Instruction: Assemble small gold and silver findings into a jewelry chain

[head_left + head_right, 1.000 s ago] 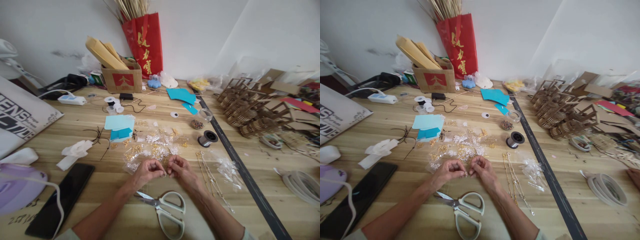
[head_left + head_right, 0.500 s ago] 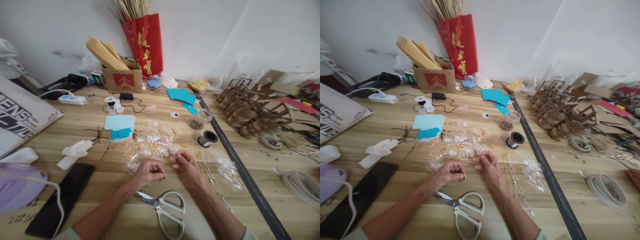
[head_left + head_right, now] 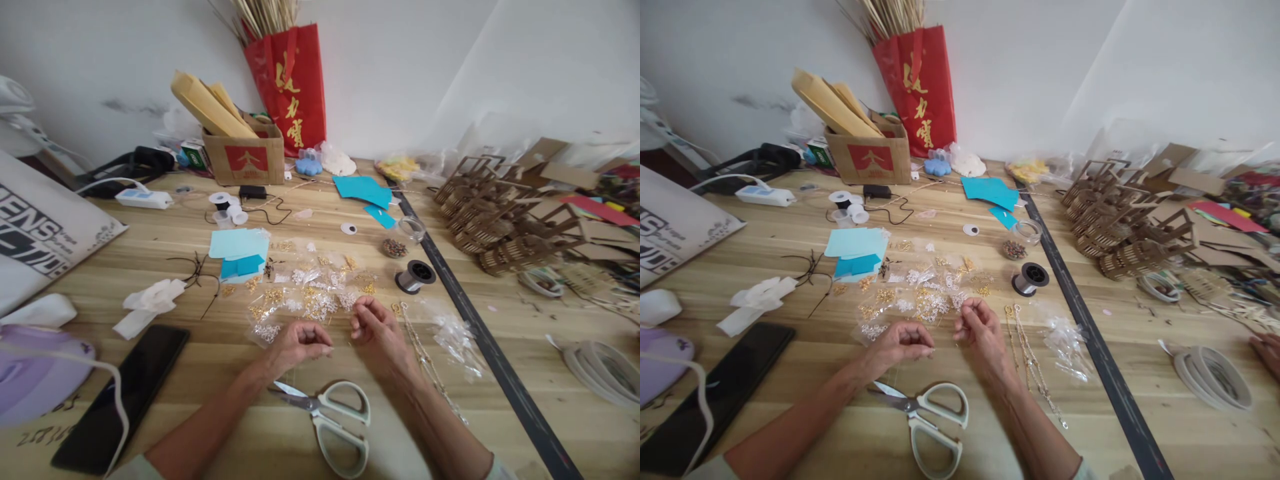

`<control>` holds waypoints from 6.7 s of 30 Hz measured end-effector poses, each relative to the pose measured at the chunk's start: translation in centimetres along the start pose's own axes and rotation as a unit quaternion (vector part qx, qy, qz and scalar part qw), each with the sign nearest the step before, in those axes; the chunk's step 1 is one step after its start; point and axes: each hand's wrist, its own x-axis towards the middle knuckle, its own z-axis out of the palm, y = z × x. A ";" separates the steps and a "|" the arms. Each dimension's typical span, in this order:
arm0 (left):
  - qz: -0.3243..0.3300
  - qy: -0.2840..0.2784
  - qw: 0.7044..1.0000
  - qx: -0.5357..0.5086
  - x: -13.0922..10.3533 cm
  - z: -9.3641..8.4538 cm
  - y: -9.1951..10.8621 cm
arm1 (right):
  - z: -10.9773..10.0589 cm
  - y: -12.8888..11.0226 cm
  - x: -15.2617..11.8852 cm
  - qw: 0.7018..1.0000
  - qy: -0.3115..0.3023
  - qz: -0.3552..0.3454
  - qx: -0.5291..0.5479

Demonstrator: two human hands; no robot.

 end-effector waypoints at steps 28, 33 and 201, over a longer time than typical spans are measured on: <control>0.238 0.190 0.891 0.337 -0.1 0.6 -1.1 | 0.0 0.3 -0.9 0.942 -0.210 0.053 -0.257; 0.172 0.186 0.903 0.348 -0.1 0.8 -1.2 | 0.2 0.9 -0.8 0.952 -0.185 0.061 -0.237; 0.044 0.090 0.995 0.009 0.6 -0.9 -0.2 | 0.1 0.8 -0.9 0.942 -0.151 -0.028 -0.299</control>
